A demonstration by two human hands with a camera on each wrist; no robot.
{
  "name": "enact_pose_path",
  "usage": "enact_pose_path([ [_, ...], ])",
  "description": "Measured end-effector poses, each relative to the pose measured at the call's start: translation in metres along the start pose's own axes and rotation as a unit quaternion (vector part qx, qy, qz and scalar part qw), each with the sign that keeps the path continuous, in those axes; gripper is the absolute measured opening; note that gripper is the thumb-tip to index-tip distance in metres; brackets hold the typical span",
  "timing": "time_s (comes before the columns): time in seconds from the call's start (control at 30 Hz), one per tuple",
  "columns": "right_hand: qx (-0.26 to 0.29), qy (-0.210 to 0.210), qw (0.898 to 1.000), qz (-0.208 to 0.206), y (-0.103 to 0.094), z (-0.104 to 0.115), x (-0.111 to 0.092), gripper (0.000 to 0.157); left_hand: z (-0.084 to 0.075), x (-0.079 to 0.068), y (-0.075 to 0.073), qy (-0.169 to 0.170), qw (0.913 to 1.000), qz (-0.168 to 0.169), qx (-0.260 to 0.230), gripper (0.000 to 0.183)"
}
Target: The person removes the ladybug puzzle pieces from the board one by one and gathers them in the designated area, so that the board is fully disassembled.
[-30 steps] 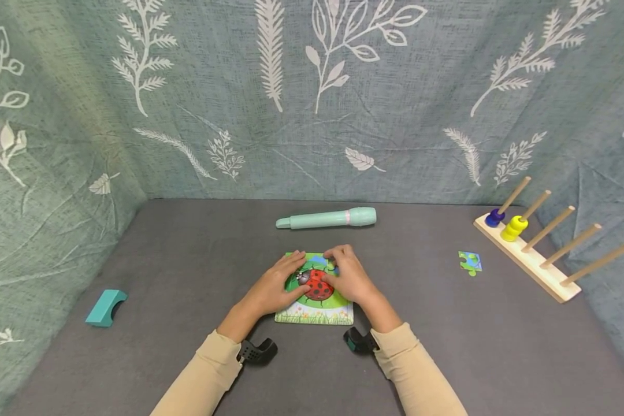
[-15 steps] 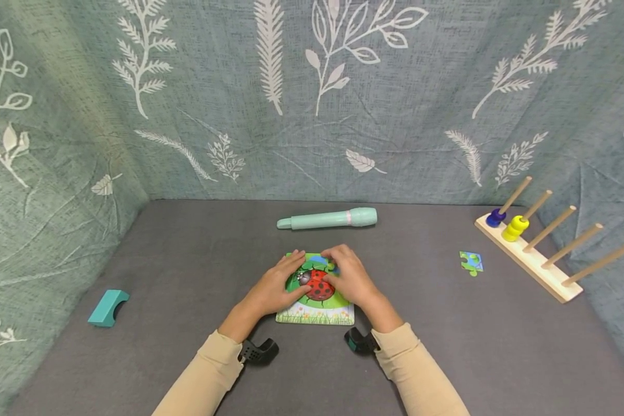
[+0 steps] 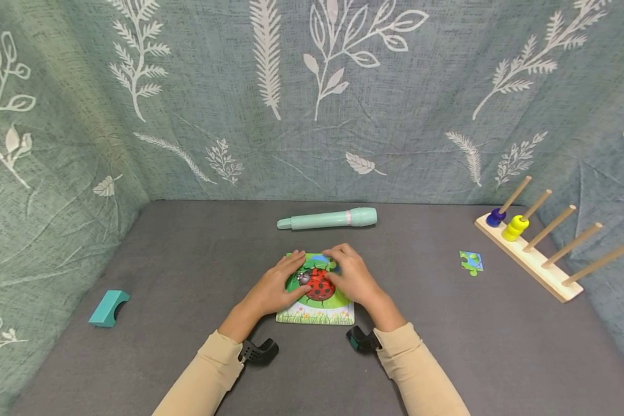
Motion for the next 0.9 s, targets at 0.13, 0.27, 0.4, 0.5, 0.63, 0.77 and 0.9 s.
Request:
enact_pose_path([
  [0.13,-0.003,0.01,1.0,0.003,-0.008,-0.004,0.0,0.042,-0.001,0.0,-0.001,-0.001,1.0,-0.003,-0.003,0.068],
  [0.27,-0.008,0.032,0.999,0.012,-0.019,-0.012,-0.004,0.042,0.0,-0.002,-0.001,-0.004,1.0,-0.002,-0.004,0.067],
  [0.4,-0.023,0.045,0.999,0.019,-0.034,-0.022,-0.007,0.042,0.0,-0.003,0.0,-0.009,0.9999,0.005,-0.001,0.067],
  [0.5,-0.042,0.051,0.998,0.009,-0.053,-0.035,-0.009,0.042,-0.001,-0.003,0.0,-0.009,0.9999,0.005,-0.004,0.067],
  [0.63,-0.071,0.064,0.995,-0.009,-0.082,-0.052,-0.017,0.042,-0.002,-0.006,-0.001,-0.007,0.9999,0.007,-0.01,0.067],
  [0.77,-0.09,0.09,0.992,-0.007,-0.104,-0.066,-0.027,0.041,-0.002,-0.008,-0.002,-0.007,0.9999,0.009,-0.011,0.067],
  [0.9,-0.096,0.115,0.989,-0.007,-0.122,-0.079,-0.035,0.042,-0.002,-0.01,-0.004,-0.004,0.9999,0.009,-0.009,0.066],
])
Point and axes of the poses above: each hand's wrist, its own x-axis towards the middle knuckle, its own y-axis out of the palm, z = x × y, the point moved 4 cm from there along x, towards the middle knuckle, and after that the axes turned 13 degrees about -z, right-handed, at the moved point
